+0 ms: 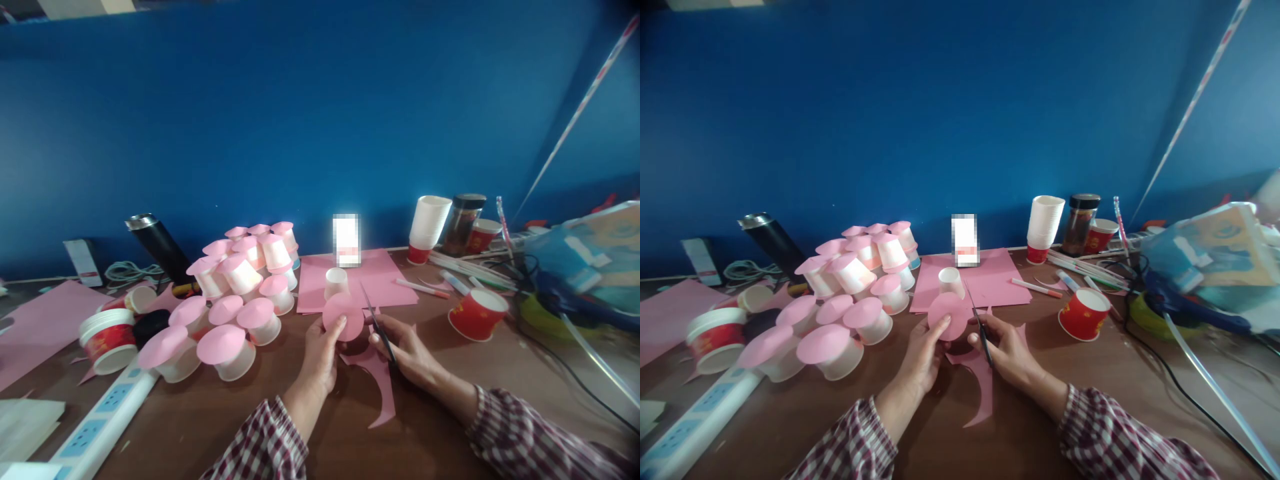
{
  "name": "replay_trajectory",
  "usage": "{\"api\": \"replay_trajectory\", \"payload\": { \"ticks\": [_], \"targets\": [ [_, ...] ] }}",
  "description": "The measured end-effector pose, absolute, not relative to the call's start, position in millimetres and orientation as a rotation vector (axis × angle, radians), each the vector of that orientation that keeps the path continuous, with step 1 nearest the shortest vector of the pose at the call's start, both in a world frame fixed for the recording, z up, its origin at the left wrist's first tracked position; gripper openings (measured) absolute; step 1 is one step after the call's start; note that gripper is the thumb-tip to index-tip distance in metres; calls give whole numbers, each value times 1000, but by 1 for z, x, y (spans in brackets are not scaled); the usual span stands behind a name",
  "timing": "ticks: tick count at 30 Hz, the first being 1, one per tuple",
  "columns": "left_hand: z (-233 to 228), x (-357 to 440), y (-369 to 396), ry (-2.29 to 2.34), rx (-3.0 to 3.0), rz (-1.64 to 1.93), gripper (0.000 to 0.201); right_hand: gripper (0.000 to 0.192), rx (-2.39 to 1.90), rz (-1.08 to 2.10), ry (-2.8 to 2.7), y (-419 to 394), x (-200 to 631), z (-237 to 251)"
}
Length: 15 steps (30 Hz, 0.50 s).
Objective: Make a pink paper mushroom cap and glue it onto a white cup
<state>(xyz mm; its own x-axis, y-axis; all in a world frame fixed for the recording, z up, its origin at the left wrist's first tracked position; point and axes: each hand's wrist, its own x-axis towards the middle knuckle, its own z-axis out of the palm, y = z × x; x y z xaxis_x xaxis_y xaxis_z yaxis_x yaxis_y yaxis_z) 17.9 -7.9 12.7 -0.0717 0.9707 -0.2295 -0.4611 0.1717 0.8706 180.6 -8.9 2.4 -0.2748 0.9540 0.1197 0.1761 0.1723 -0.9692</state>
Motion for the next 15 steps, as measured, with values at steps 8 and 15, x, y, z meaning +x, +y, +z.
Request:
{"api": "replay_trajectory", "payload": {
  "ticks": [8,15],
  "targets": [
    [8,21,-9,949,660,1330,40,42,-1022,1271,-1635,-13,180,8],
    [4,21,-9,953,668,1345,42,45,-1047,1277,-1651,-12,181,8]
  ]
}}
